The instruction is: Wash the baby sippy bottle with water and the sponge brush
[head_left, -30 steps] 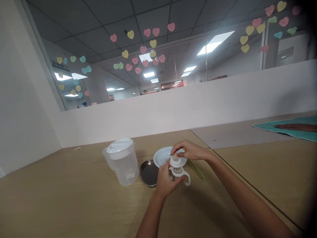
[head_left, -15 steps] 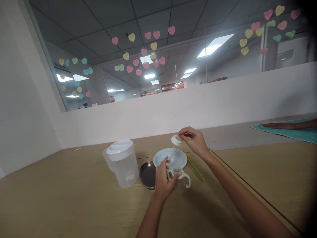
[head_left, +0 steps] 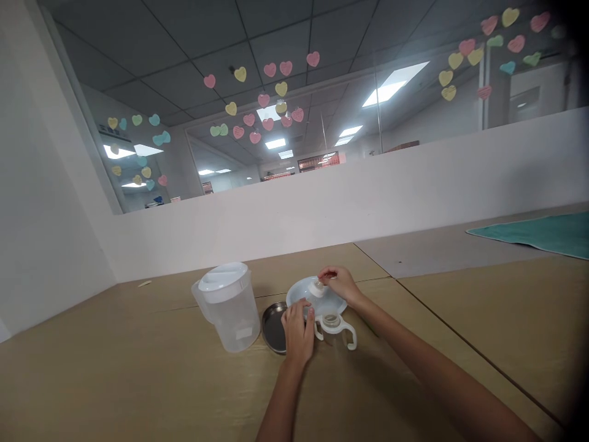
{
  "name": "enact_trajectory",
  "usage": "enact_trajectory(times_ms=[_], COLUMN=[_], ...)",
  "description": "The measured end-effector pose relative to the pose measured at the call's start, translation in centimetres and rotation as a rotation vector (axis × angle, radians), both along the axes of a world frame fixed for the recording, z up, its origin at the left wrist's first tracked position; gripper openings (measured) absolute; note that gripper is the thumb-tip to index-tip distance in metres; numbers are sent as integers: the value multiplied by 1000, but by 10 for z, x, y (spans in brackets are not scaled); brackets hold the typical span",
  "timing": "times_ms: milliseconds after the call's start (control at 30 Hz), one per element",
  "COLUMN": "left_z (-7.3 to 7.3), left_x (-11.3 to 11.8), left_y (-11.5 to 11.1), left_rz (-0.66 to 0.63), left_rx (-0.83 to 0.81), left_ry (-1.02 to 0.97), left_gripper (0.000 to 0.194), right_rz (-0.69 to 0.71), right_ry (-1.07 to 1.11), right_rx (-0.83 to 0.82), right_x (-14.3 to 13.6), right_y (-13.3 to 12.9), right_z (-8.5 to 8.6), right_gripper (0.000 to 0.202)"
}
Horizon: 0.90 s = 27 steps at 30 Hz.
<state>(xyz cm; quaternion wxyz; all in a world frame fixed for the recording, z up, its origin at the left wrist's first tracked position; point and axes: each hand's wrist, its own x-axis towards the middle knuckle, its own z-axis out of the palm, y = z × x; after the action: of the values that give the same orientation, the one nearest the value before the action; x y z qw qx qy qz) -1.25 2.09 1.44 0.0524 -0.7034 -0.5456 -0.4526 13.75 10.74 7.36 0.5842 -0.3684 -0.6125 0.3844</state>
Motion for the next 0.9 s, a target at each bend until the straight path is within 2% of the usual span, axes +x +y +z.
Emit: enact_trajectory(times_ms=[167,333,567,767,900], left_z=[-7,-5,-5,-7,-2], left_x=[0,2,0,-5,-7], left_y=[4,2,3,4,2], left_rz=[-45,-45,38,136,133], left_rx=[-142,-130,-115,-111,-40], left_ry=[9,8,47,129,134], left_gripper=[33,36,36,36,35], right_rz=[21,-42,-136,-118,-61], right_ry=[104,182,249,233,183], right_rx=[-176,-257,-288,-267,-207], right_x=[1,12,31,32,27], right_y=[4,14,22,19,14], right_z=[-6,-10,-7,-2,4], right_gripper=[7,7,11,10,10])
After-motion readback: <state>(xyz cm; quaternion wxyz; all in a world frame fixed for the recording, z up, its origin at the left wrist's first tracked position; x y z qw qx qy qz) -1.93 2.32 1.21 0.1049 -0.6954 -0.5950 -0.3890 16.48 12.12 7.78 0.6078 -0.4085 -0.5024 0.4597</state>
